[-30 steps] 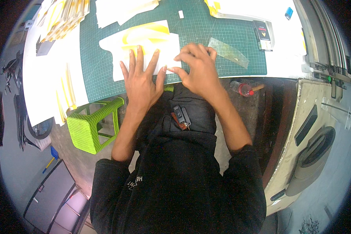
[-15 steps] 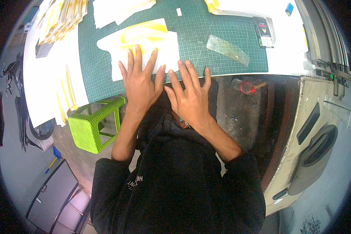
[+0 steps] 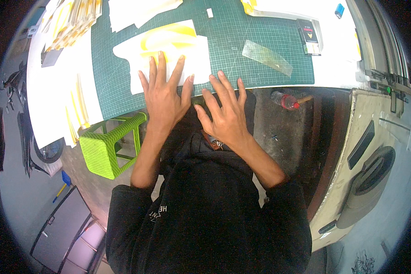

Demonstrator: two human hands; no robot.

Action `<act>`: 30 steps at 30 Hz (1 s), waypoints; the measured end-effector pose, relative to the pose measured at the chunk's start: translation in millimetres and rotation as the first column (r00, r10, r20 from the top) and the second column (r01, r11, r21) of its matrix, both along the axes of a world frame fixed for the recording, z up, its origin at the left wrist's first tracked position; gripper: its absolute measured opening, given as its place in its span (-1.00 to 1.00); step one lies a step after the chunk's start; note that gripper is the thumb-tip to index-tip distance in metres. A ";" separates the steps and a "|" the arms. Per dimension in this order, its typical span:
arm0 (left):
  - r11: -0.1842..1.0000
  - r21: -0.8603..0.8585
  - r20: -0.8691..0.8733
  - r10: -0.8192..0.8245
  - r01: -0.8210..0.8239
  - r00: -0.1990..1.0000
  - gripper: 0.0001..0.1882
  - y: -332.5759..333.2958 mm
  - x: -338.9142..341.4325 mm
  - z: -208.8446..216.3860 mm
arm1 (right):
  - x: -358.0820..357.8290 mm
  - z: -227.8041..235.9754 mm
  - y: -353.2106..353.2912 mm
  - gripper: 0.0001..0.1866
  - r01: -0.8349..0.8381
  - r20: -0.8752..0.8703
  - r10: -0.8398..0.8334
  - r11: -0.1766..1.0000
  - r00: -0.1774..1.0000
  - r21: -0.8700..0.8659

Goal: The person repeatedly folds white paper sheets with yellow printed designs in half on a green cutting mat. They smooth each fold with their hands and place the finished sheets into a growing stack on the table.

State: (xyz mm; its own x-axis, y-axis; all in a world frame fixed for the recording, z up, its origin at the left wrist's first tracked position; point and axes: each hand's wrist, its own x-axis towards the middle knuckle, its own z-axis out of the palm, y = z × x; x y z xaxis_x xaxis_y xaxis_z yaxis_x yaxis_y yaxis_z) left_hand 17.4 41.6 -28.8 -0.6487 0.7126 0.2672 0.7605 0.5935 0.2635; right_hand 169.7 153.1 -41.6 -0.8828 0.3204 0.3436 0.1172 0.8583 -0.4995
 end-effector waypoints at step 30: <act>1.000 0.009 0.019 -0.002 0.002 1.000 -0.42 -0.8 -0.2 2.1 | -36.4 19.1 25.9 -0.85 -0.088 -0.019 0.089 0.996 0.996 0.024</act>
